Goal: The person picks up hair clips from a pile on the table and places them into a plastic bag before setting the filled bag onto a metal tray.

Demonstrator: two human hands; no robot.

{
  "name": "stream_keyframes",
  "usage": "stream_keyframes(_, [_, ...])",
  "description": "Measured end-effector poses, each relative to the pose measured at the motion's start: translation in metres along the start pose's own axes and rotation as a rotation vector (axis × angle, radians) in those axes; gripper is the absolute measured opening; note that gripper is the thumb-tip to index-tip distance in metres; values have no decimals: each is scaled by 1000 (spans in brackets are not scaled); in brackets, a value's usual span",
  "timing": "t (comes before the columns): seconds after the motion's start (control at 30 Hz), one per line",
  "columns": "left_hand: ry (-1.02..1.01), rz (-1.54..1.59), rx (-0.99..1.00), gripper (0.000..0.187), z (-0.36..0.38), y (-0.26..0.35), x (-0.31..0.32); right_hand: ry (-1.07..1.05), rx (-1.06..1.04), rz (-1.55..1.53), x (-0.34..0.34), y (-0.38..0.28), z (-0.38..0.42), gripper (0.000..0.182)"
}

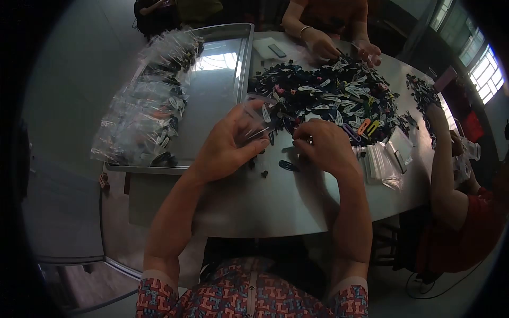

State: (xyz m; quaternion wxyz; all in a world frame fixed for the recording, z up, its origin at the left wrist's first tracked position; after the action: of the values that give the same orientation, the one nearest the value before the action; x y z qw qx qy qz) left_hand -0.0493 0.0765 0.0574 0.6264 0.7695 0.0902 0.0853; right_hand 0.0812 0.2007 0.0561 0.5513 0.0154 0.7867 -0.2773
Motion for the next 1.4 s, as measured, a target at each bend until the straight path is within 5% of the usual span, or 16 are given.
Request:
stream_keyframes(0.2, [-15, -33, 9, 66, -1, -6, -1, -16, 69, 225, 13, -3, 0, 16])
stream_keyframes(0.5, [-16, 5, 15, 66, -1, -5, 1, 41, -168, 148, 18, -8, 2, 17])
stream_keyframes(0.83, [-66, 43, 7, 70, -1, -12, 2, -35, -182, 68, 11, -15, 4, 15])
stream_keyframes(0.9, [-62, 27, 17, 70, -1, -14, 2, -153, -31, -60, 5, -12, 2, 15])
stream_keyframes(1.23, [-56, -13, 51, 69, 0, -10, 5, -27, -136, 192, 8, -31, 41, 14])
stream_keyframes(1.4, [-57, -42, 28, 69, 1, -12, 8, 22, 29, 123, 14, -28, 52, 16])
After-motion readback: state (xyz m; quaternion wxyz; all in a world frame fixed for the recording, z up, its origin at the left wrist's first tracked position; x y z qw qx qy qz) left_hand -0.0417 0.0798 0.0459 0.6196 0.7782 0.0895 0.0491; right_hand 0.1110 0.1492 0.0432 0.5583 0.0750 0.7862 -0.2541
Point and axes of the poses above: each hand's wrist, its own z-axis away from the middle knuckle, its own x-axis out of the palm, y = z × x, the point moved 8 cm from there along -z, towards the middle knuckle, and after that the axes turned 5 degrees about z, right-handed, at the moved point
